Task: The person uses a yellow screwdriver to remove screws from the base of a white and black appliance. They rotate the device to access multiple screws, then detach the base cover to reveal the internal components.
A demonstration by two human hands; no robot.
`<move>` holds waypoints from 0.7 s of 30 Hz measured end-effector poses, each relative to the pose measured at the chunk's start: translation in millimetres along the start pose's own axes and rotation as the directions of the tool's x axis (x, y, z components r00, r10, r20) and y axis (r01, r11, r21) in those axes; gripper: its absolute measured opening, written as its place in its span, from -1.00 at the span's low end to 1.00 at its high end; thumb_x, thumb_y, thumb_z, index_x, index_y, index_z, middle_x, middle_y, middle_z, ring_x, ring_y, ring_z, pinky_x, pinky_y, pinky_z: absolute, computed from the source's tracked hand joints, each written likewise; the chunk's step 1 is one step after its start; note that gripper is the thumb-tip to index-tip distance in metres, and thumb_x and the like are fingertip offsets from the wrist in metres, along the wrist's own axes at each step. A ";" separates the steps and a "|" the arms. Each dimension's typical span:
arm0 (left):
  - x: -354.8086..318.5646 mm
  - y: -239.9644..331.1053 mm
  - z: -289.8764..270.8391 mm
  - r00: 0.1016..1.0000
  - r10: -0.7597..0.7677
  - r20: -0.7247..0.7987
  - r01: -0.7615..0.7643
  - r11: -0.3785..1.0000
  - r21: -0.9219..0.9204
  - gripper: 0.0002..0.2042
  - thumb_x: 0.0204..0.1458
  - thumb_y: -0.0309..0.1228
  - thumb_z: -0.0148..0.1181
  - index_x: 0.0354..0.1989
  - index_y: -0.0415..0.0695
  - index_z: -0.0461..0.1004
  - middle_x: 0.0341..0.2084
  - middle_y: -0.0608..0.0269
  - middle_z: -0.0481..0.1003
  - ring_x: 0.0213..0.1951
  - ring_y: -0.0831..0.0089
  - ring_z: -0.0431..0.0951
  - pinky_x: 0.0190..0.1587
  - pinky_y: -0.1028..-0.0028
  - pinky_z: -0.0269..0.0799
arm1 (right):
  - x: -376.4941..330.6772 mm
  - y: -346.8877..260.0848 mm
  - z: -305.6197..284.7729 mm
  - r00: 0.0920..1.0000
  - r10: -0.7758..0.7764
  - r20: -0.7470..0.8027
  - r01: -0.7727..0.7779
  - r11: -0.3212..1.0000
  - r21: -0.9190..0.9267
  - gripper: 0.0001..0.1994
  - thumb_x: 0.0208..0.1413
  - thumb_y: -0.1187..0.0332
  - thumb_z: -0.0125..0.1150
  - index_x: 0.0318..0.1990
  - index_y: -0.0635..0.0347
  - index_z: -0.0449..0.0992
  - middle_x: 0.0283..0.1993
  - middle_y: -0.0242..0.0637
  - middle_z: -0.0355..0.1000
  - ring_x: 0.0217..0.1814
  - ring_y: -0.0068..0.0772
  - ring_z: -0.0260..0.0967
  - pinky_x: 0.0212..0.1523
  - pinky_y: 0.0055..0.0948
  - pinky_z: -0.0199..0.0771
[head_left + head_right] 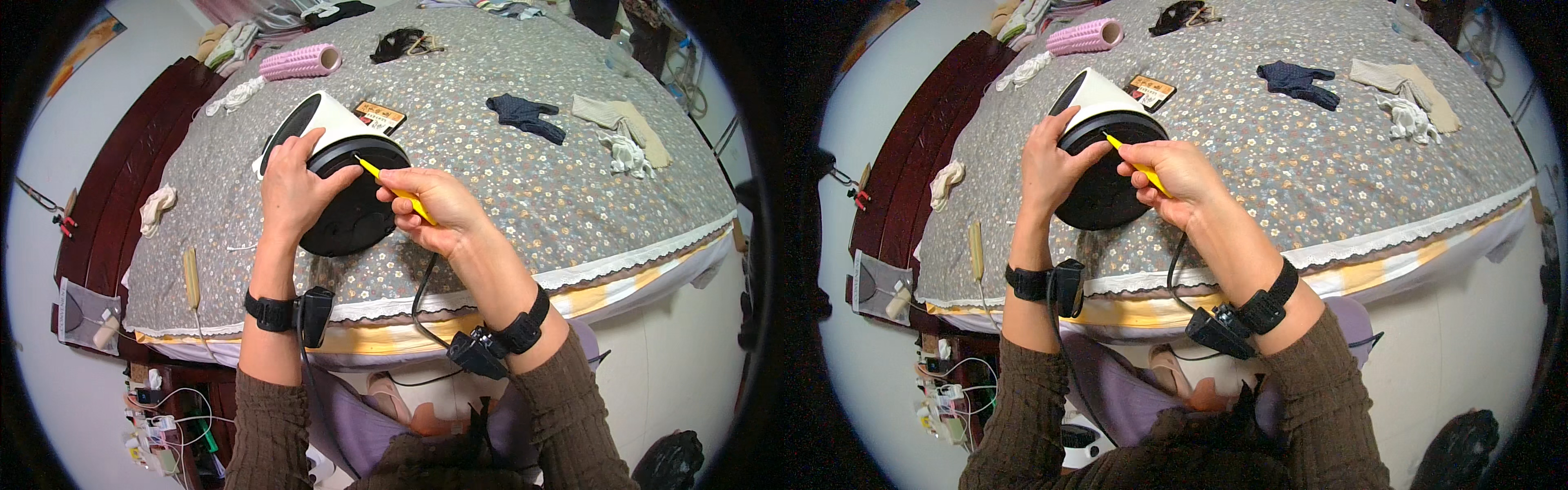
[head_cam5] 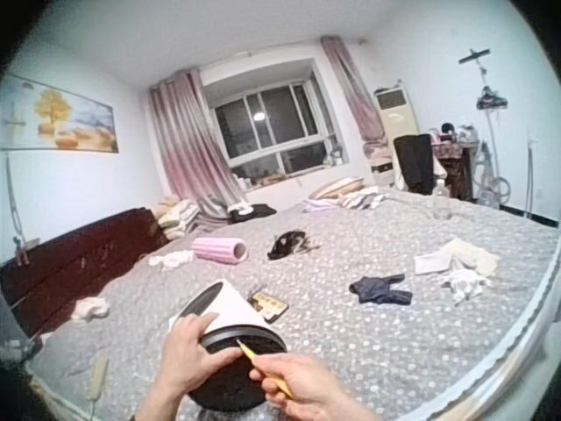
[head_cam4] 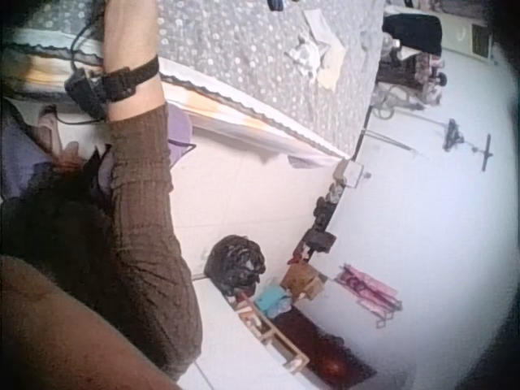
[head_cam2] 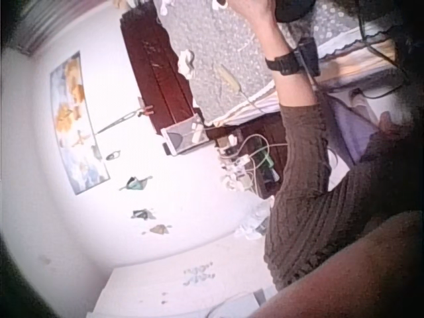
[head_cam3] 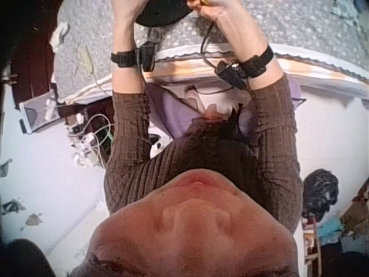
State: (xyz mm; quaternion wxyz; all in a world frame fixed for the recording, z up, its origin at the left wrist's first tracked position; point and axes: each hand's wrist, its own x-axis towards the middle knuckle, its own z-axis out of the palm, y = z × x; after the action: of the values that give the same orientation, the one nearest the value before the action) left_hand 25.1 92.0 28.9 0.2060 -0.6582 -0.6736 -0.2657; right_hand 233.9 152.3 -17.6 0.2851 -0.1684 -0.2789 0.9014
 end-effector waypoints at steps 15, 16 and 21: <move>4.5 35.7 -12.7 0.846 0.528 -0.080 -0.512 0.844 0.158 -0.53 -0.15 -0.21 0.53 0.02 0.19 0.63 0.10 0.36 0.53 0.24 0.23 0.44 0.44 0.01 0.12 | 1.9 -3.1 20.7 0.918 -0.340 -0.203 0.304 0.934 -0.187 -0.69 0.32 0.16 0.29 0.08 0.10 0.48 -0.11 -0.39 0.52 -0.18 -0.52 0.50 -0.24 -0.51 0.50; 4.7 40.5 -9.4 0.834 0.548 -0.060 -0.539 0.833 0.124 -0.70 -0.10 -0.25 0.48 -0.13 0.19 0.66 0.00 0.50 0.56 0.21 0.33 0.46 0.45 0.05 0.11 | 3.9 -3.8 21.8 0.905 -0.383 -0.184 0.357 0.920 -0.162 -0.68 0.32 0.17 0.29 0.08 0.13 0.47 -0.11 -0.38 0.52 -0.18 -0.52 0.49 -0.23 -0.51 0.50; 13.3 41.7 -9.1 0.835 0.549 -0.043 -0.539 0.831 0.139 -0.81 -0.05 -0.26 0.44 -0.23 0.16 0.67 -0.23 0.59 0.65 0.13 0.41 0.53 0.45 0.09 0.13 | -2.3 -11.8 23.7 0.805 -0.581 -0.122 0.404 0.687 -0.605 -0.65 0.32 0.22 0.29 0.10 0.27 0.50 -0.09 -0.31 0.56 -0.14 -0.44 0.56 -0.15 -0.50 0.54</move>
State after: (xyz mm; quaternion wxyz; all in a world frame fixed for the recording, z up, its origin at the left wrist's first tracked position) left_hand 65.3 96.3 47.9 0.3396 -0.7976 -0.4644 -0.1810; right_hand 229.7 149.3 8.5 0.4975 -0.2973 -0.5138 0.6325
